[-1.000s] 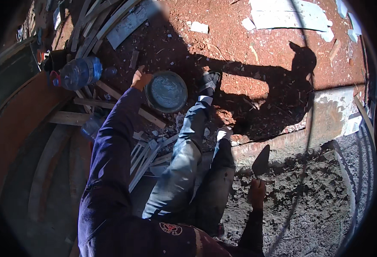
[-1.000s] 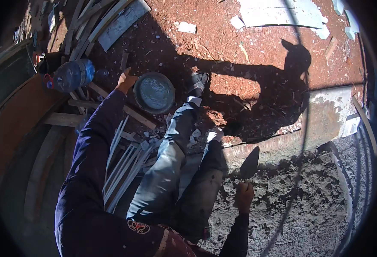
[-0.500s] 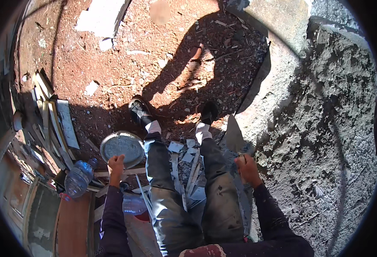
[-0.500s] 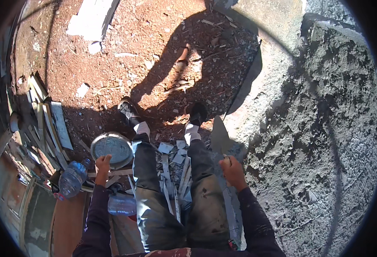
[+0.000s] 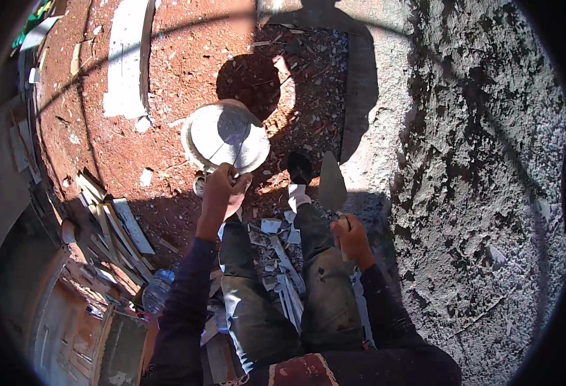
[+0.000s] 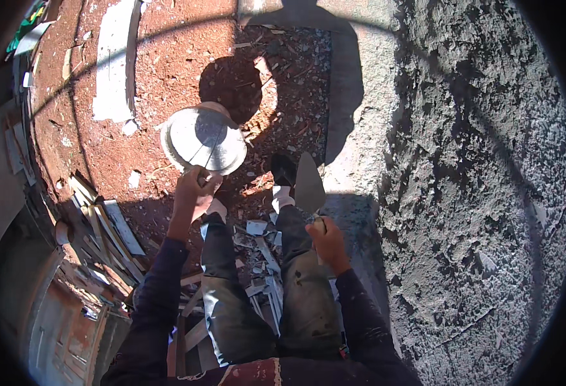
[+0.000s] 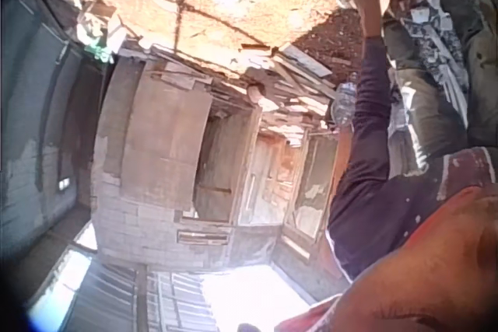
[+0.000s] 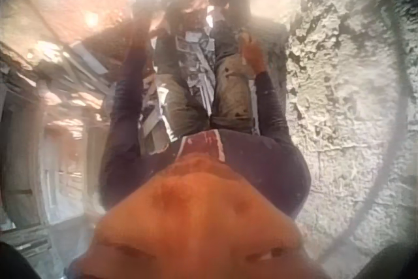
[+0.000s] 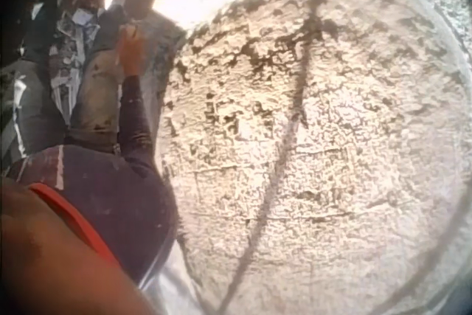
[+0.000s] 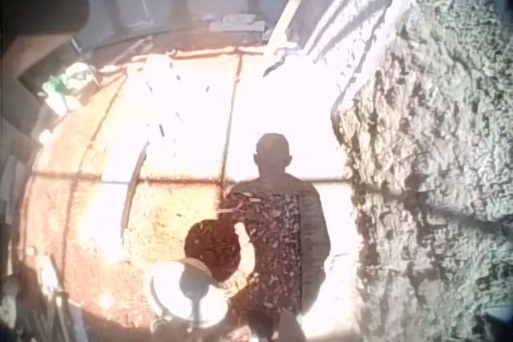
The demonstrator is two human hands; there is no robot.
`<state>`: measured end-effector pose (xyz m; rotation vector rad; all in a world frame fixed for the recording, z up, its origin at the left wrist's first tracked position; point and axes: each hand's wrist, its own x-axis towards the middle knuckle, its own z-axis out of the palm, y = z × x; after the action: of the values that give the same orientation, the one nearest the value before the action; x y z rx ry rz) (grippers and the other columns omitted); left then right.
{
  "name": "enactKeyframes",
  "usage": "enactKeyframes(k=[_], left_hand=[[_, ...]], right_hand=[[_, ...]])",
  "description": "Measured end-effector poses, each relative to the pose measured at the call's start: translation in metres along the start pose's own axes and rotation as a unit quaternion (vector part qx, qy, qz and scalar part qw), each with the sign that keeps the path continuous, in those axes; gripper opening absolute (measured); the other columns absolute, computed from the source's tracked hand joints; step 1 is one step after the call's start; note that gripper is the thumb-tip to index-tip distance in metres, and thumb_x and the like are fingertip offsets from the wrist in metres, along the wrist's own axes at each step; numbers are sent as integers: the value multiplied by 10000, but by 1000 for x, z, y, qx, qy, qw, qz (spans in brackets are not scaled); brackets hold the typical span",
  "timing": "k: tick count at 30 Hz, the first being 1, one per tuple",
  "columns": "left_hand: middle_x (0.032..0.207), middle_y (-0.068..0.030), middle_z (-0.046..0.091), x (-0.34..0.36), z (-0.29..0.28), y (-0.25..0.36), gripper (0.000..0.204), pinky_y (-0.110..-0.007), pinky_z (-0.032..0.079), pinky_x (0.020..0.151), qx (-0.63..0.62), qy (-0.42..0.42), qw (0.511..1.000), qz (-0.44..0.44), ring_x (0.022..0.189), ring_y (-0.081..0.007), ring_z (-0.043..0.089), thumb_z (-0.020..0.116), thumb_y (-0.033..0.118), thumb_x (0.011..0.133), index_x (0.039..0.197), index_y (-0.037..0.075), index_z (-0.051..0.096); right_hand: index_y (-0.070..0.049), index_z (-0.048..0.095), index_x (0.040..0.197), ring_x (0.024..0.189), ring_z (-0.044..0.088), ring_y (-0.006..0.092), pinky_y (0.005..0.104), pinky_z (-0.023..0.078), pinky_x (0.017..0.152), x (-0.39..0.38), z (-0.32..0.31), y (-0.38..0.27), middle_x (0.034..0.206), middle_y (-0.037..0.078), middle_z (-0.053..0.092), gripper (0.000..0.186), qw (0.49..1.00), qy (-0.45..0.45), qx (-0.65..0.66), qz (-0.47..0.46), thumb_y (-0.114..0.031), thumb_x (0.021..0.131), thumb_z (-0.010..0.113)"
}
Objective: The person scrapes and levels mortar on a wall using a wooden board, then scoops mortar from a bucket and applies it onto the wall with a trowel.
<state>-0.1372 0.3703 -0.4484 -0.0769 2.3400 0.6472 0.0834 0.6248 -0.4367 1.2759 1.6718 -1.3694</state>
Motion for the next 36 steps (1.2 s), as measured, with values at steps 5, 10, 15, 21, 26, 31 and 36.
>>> enactKeyframes(k=[5,10,15,21,26,31,36], left_hand=[[745,-209,618,102,56,80,297,-432,448,642,-4,-44,984,174,711,-354,606,601,262,840,830,-34,589],[668,-127,622,201,115,163,249,-369,458,626,-79,-131,971,183,628,-195,601,600,206,830,811,-38,642],[831,-165,651,269,152,193,285,-376,489,753,-55,-14,963,262,804,-262,630,624,207,786,968,-10,653],[1136,-247,597,263,151,78,572,-419,444,935,12,-59,990,125,1077,-362,578,649,168,808,1317,9,441],[1071,-218,635,246,183,70,536,-409,457,908,-157,-58,985,44,1042,-346,605,644,137,812,1316,75,470],[994,-194,661,274,163,83,564,-397,496,813,-9,-44,969,243,936,-293,646,618,97,841,1369,71,421],[1086,-176,648,329,145,136,486,-398,492,866,125,-141,902,389,1036,-304,620,639,97,835,1300,84,500]], right_hand=[[-13,561,901,517,546,134,315,436,490,5,-33,5,659,66,577,261,998,57,33,-15,-239,825,668],[-10,538,975,595,609,286,397,465,562,48,-64,32,726,154,612,319,992,76,-85,-56,-257,821,668],[-9,533,981,783,637,415,458,494,639,108,-106,-16,805,238,631,310,959,127,-224,-113,-269,838,621],[-33,564,871,739,641,367,469,519,661,205,-123,-93,781,194,643,173,822,182,-507,-184,-198,858,515],[38,608,976,859,628,389,465,495,763,306,-75,-63,854,251,638,334,850,28,-442,-285,-243,806,549],[19,614,1016,919,615,421,461,479,785,295,-4,-63,906,268,639,382,954,63,-148,-252,-314,828,599],[-2,587,1075,798,636,422,462,482,681,257,-2,-62,782,242,646,377,954,137,-70,-258,-306,852,598]])
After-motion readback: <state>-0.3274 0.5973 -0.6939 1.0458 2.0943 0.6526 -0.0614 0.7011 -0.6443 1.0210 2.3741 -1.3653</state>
